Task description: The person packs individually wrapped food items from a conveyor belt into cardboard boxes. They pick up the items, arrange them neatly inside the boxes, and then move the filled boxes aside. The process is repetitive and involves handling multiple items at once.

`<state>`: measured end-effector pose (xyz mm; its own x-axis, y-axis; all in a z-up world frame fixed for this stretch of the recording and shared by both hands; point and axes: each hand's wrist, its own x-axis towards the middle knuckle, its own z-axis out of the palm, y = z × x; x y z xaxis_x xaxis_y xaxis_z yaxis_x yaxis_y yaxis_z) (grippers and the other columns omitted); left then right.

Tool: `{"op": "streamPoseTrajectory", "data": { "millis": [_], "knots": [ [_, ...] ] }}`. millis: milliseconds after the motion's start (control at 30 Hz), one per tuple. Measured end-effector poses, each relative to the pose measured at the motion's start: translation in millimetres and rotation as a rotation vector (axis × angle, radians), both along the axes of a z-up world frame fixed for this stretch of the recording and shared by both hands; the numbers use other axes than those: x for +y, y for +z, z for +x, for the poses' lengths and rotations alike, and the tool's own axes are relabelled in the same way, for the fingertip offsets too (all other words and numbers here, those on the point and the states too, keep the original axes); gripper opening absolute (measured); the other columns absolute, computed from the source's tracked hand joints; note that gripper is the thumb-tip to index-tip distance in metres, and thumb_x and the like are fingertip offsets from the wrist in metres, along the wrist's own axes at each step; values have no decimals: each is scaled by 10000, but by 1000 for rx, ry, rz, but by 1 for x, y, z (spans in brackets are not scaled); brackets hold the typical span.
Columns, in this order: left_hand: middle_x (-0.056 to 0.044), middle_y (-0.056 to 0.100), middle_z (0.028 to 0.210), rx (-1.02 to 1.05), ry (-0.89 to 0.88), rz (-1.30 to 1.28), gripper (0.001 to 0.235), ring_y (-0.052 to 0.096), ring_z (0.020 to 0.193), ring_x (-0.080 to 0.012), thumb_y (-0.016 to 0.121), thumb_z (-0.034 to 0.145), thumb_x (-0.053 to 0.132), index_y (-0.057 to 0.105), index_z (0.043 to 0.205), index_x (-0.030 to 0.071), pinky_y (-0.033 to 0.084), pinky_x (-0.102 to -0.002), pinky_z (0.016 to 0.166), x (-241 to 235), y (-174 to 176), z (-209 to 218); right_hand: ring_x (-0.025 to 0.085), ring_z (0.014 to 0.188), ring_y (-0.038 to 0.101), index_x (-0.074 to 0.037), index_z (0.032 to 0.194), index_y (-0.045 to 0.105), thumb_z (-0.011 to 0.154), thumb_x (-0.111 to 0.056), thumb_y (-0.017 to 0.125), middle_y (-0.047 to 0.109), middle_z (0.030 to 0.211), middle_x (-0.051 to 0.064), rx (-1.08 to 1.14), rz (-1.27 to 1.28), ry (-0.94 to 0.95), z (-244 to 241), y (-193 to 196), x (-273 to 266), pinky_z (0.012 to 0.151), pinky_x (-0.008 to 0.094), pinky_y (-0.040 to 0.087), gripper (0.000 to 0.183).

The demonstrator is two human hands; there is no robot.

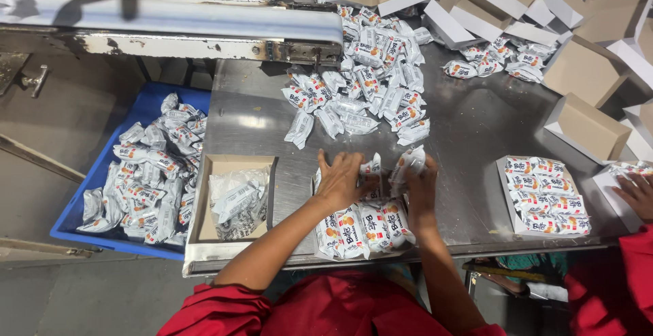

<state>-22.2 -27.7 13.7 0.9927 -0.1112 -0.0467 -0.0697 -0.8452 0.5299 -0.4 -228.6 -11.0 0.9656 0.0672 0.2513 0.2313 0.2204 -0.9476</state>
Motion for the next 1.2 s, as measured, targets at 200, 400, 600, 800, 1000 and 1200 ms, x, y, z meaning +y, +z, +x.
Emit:
{"op": "streamPoseTrajectory", "data": {
  "millis": [200,400,600,800,1000,1200],
  "knots": [
    [-126,500,1505,-358,-63,2,737,364,1458,-340,680,908,426,439,1522,96,-12,-780,1127,-6,-7,-3,157,965,628,-72,1316,486,1006,-240,593,622,1103,54,296,304,215,-9,36,-2,818,354,520,368],
    [-78,416,1553,-135,-212,253,834,267,1489,-351,664,830,643,478,1458,125,-60,-789,1129,-7,17,-15,311,1058,589,-28,1166,674,935,-297,684,625,1139,146,-292,-770,-110,-12,10,4,898,447,469,355],
    [-52,466,1526,-66,-134,162,955,310,1470,-317,732,746,616,445,1505,112,-57,-791,1156,-6,20,-21,329,1077,619,-50,1184,682,967,-357,643,710,1025,138,-213,-987,-165,5,0,-2,1026,452,368,378],
    [-161,459,1488,-312,-105,54,970,313,1422,-370,781,671,581,481,1402,18,-31,-782,1077,-3,-7,-17,270,1149,652,-87,1364,592,1055,-414,588,707,1255,155,-347,-1104,-102,0,4,-4,1065,426,371,450],
    [-111,574,1332,-341,-72,61,871,445,1350,-324,733,738,523,527,1421,23,3,-785,1148,4,-14,-24,337,1188,604,10,1287,543,792,-438,778,664,1162,175,-415,-1202,-203,-21,18,23,1038,503,242,708],
    [-121,590,1299,-431,-55,100,861,479,1300,-326,740,737,555,558,1389,24,89,-759,1136,7,-15,-27,299,1112,558,-143,1227,634,817,-363,784,690,1075,106,-395,-1277,-412,-26,12,27,992,448,294,489]
  ]
}}
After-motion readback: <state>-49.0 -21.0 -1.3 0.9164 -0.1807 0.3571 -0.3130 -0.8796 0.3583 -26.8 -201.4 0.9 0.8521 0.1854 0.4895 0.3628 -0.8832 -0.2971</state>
